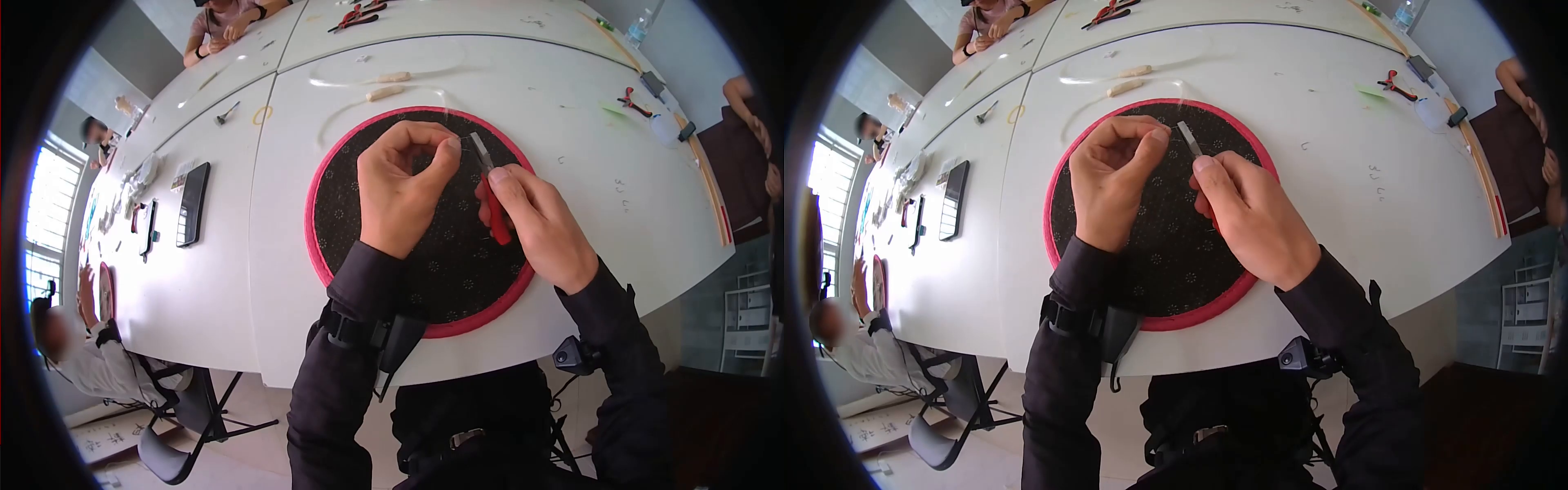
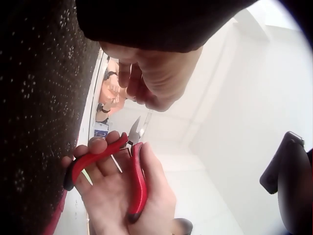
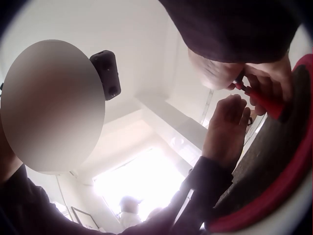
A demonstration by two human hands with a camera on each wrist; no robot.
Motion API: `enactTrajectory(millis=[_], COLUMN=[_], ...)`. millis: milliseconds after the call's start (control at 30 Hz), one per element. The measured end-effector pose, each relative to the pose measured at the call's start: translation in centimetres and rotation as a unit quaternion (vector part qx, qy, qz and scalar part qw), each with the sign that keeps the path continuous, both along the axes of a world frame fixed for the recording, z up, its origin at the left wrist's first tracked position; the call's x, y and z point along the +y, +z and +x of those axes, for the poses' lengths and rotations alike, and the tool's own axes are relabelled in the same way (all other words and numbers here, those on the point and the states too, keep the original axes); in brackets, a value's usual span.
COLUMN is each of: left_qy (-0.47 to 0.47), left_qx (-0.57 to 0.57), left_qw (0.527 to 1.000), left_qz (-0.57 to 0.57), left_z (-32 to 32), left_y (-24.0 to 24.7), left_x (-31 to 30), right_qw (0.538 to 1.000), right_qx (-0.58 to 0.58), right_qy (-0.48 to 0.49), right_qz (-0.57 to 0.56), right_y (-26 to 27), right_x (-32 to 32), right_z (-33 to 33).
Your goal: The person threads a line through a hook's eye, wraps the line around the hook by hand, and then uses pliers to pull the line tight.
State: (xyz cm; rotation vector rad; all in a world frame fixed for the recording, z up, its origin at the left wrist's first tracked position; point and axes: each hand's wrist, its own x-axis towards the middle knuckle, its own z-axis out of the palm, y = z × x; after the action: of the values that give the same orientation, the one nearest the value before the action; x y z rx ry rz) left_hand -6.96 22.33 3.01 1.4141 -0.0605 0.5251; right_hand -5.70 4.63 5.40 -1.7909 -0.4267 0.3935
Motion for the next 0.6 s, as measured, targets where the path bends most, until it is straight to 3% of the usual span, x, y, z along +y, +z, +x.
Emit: enactTrajectory(millis=[433,600], left_qy=[-0.01,-0.08], left_qx=[0.017,0.063], left_qw=[1.0,0.99], left_qz=[0.001,-0.097], left_z=[-0.05,0.14], left_y=[0.01,-0.3], left_x=[0.02,0.43], right_qw=[0.999,0.997], right_qx=[-0.046,-0.053], right_qy=[-0.021,-0.045], right_qz=[-0.02,-0.026], right_y=[0.11,0.35], right_x=[-0.07,-0.64], right_z=[0.22,0.78])
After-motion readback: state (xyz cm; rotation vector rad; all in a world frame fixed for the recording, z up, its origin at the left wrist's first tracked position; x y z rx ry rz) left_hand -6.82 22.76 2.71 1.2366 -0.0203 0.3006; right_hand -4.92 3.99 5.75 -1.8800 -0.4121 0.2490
